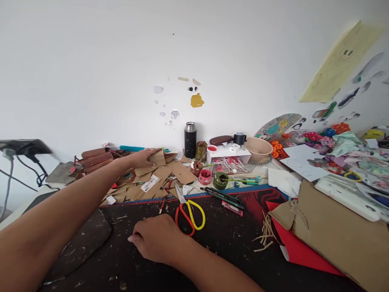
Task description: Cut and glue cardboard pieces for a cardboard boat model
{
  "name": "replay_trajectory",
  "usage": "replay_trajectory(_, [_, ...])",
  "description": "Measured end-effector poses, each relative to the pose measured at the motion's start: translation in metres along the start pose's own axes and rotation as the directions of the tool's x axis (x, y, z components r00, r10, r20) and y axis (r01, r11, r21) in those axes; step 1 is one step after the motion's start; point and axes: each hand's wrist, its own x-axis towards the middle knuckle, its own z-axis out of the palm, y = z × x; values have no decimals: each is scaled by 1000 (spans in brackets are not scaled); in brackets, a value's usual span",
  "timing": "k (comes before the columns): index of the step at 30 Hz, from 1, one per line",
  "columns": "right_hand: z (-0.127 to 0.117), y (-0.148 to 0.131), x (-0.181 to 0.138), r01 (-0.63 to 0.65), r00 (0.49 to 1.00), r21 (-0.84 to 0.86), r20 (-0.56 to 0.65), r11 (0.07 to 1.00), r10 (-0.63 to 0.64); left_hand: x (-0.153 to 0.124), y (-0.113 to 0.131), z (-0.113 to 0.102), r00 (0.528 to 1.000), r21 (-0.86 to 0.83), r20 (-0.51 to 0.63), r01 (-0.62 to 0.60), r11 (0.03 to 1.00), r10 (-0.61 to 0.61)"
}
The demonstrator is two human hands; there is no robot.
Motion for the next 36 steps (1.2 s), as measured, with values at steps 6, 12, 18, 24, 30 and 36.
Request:
replay_trajectory(6, [1,1,0,1,1000,-5,-2,1000,-1,-1,4,-1,1000,0,-22,19,1000,-19])
replay_trajectory(12, [0,0,-1,3,1000,-1,-5,1000,-3,0,7,-2,999,4,-24,34,999,-34])
replay_trajectory(18, [2,1,0,5,1000,-2,-17,1000,-5,1,10,-2,999,8,-31,41,999,-41])
replay_trajectory(24, [4,1,0,9,999,1,-32,1000,-9,1,12,-2,998,6,-34,47,999,-46])
replay_trajectory(30, [5,2,1,12,999,1,-32,1000,-12,2,11,-1,998,-5,-40,49,999,-49])
replay_trajectory(36, [5,1,0,14,999,3,-30,1000,-14,5,9,0,997,-30,-41,57,998,-58])
